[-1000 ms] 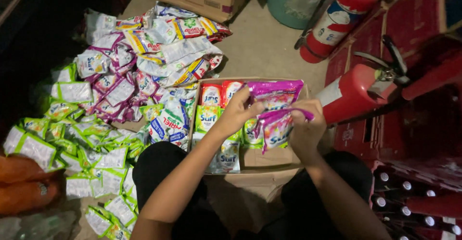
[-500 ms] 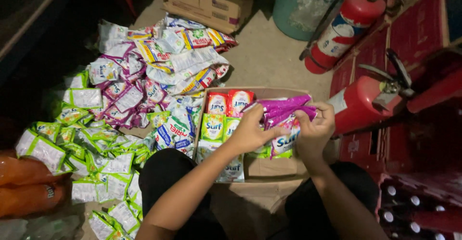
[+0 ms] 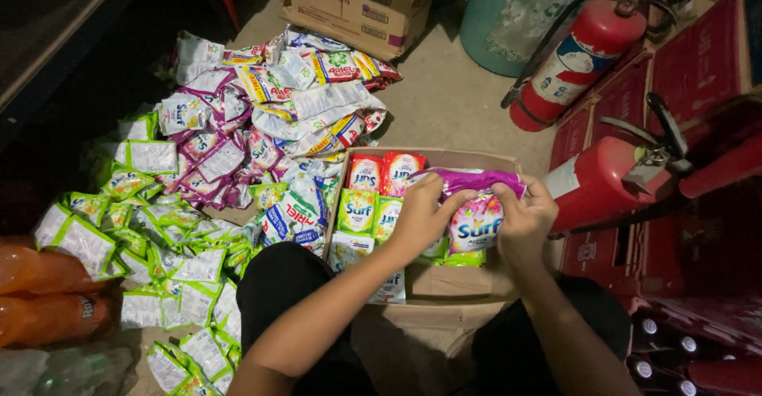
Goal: Organizing and stacking small packets of laundry detergent into a cardboard box.
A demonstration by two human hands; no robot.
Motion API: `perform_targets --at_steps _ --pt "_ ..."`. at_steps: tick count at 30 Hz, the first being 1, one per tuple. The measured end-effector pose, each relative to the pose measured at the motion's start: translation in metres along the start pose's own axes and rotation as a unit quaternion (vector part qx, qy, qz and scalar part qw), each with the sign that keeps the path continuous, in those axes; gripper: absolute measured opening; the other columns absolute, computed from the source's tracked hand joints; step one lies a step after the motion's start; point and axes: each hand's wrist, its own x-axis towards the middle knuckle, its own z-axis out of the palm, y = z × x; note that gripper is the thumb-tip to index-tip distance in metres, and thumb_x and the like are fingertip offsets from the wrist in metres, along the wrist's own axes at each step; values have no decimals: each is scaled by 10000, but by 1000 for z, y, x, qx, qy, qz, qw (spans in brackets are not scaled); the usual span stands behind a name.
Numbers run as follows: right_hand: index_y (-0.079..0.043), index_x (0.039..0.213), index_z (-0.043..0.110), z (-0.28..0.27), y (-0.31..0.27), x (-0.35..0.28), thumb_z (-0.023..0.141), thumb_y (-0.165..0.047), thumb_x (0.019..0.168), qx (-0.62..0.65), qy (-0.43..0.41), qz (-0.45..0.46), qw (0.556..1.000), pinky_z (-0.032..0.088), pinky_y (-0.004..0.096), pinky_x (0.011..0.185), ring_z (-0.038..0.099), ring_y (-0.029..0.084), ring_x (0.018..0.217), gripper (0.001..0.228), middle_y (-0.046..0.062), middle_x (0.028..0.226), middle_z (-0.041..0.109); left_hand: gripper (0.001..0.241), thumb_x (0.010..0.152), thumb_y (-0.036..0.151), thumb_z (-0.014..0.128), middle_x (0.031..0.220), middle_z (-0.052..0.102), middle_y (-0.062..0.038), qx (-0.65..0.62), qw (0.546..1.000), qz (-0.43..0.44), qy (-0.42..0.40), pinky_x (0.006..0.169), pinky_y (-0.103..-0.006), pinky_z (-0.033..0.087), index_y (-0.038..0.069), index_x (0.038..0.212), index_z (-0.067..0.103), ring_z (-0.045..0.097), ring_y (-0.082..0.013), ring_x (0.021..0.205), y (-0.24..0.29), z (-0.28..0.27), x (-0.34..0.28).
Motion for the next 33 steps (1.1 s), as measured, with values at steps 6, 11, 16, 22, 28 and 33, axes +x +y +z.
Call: perform_targets --at_steps 6,11,16,22,28,33 --pt "64 1031 643 -3 -5 -4 738 80 960 -204 32 -123 971 506 256 804 613 143 886 120 72 1010 613 215 840 163 816 928 735 -147 -93 984 2 154 747 -364 557 10 964 728 720 -254 850 21 5 -3" --pt "34 1071 577 -11 -1 -2 751 100 870 -244 61 -217 943 507 300 982 592 202 1105 275 126 1176 543 494 789 218 899 1077 703 -150 -65 967 9 246 817 -383 585 18 1100 572 727 -267 921 21 14 -9" --pt "15 1077 553 -5 -15 -2 744 112 904 -194 21 -225 955 527 346 1075 650 244 1178 276 164 1251 655 528 881 186 847 1085 707 -118 -20 986 68 153 848 -347 566 36 1326 604 701 -244 956 25 -4 -12" --pt "-6 1035 536 -11 -19 -2 637 27 962 -239 61 -150 957 574 363 903 662 213 931 129 119 991 649 416 789 341 880 1073 617 -157 90 981 103 136 973 -425 459 111 1098 722 576 -313 1066 33 -18 0" --pt "-46 1017 525 -46 -6 25 594 -118 1121 108 17 -32 993 584 371 834 575 135 726 145 47 852 588 634 1062 630 349 1270 573 -196 -109 993 37 -10 1117 -445 362 97 1327 567 527 -350 1265 14 -36 15" --pt "-42 1035 540 -39 -14 33 546 -190 1138 194 -58 -9 979 626 429 878 678 213 726 180 57 745 596 577 1010 489 462 1264 621 -218 72 986 -55 -139 1140 -438 468 118 1407 653 613 -349 1267 15 -33 11"
